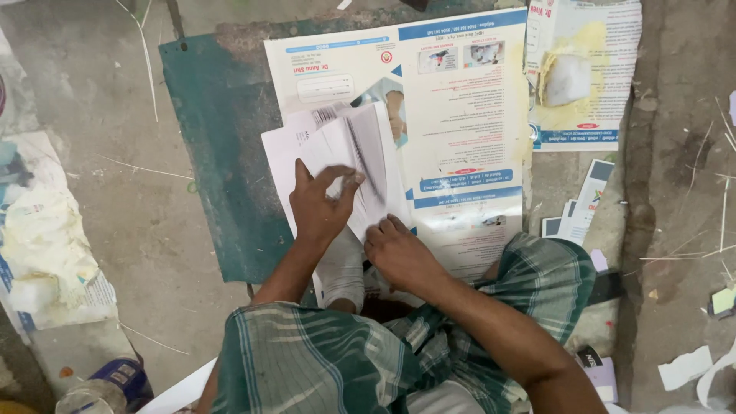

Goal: Manually assembling and preparing white paper envelopes by folding and applying adhesive.

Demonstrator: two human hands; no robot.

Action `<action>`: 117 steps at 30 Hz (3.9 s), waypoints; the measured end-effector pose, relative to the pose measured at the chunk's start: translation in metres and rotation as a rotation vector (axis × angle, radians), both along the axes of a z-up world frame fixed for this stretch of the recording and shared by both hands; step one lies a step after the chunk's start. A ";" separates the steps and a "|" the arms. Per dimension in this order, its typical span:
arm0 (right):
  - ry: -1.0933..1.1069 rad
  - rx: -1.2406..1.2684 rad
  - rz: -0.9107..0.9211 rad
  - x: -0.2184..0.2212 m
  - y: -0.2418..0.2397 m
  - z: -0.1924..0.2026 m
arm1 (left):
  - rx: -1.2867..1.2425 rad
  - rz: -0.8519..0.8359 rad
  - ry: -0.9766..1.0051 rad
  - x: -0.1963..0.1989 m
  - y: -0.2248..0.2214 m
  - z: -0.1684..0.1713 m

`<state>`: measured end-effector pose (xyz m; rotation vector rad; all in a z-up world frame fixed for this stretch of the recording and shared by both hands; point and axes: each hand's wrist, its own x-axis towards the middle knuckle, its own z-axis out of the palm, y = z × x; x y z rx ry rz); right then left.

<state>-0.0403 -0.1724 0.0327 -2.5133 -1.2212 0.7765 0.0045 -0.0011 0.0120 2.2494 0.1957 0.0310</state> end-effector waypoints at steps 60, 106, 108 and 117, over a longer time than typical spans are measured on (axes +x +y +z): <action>0.028 0.104 -0.200 -0.006 -0.007 -0.023 | 0.097 -0.117 -0.091 0.004 0.024 -0.024; -0.046 0.074 -0.114 -0.008 -0.007 -0.023 | 0.132 -0.103 -0.117 0.005 0.011 -0.026; -0.071 0.079 -0.100 -0.006 -0.005 -0.018 | 0.158 -0.121 -0.074 0.011 0.011 -0.015; 0.010 0.143 -0.163 -0.014 -0.011 -0.038 | 0.177 -0.096 -0.139 0.003 0.009 -0.027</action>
